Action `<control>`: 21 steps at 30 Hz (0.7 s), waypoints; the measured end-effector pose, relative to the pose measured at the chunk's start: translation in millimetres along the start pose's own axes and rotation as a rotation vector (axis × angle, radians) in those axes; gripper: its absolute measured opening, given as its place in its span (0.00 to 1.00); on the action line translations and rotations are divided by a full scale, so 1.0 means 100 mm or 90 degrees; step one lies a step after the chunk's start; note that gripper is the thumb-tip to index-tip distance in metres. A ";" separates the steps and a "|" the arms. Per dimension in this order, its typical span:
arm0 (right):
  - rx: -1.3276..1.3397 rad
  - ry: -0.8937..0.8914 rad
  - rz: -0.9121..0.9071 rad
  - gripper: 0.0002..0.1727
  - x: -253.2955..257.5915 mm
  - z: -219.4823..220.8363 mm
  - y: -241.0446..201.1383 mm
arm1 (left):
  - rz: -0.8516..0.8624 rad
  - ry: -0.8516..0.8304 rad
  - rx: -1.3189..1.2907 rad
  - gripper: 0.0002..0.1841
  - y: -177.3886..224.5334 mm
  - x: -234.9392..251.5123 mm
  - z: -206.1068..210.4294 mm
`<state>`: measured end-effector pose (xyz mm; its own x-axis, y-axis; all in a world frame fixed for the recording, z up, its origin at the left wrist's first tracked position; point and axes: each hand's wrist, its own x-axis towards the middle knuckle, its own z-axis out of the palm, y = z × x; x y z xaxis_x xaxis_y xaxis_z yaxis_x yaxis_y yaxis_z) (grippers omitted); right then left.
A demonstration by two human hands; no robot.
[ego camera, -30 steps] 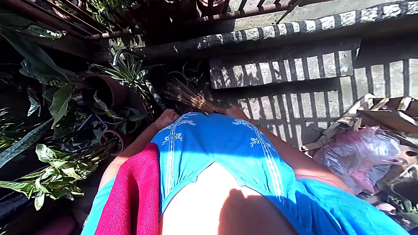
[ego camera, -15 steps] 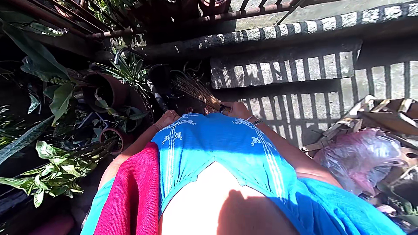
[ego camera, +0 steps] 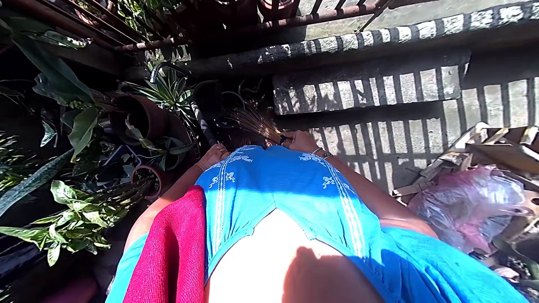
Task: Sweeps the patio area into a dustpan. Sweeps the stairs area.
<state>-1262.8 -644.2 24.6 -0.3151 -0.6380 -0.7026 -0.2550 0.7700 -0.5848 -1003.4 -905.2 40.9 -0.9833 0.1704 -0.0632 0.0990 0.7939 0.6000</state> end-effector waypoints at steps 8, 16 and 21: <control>0.038 0.016 -0.031 0.27 0.05 0.08 -0.09 | -0.118 -0.080 -0.119 0.16 -0.01 -0.03 0.01; -0.059 -0.006 -0.003 0.23 -0.04 -0.09 -0.11 | 0.052 0.020 0.035 0.13 -0.07 -0.07 -0.14; -0.025 -0.005 -0.027 0.26 0.00 -0.02 -0.14 | -0.076 -0.088 -0.104 0.15 0.03 0.01 -0.19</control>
<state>-1261.2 -655.1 33.8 -0.2967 -0.6699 -0.6805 -0.3032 0.7419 -0.5981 -1007.0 -913.9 57.3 -0.9553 0.1685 -0.2431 -0.0533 0.7104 0.7018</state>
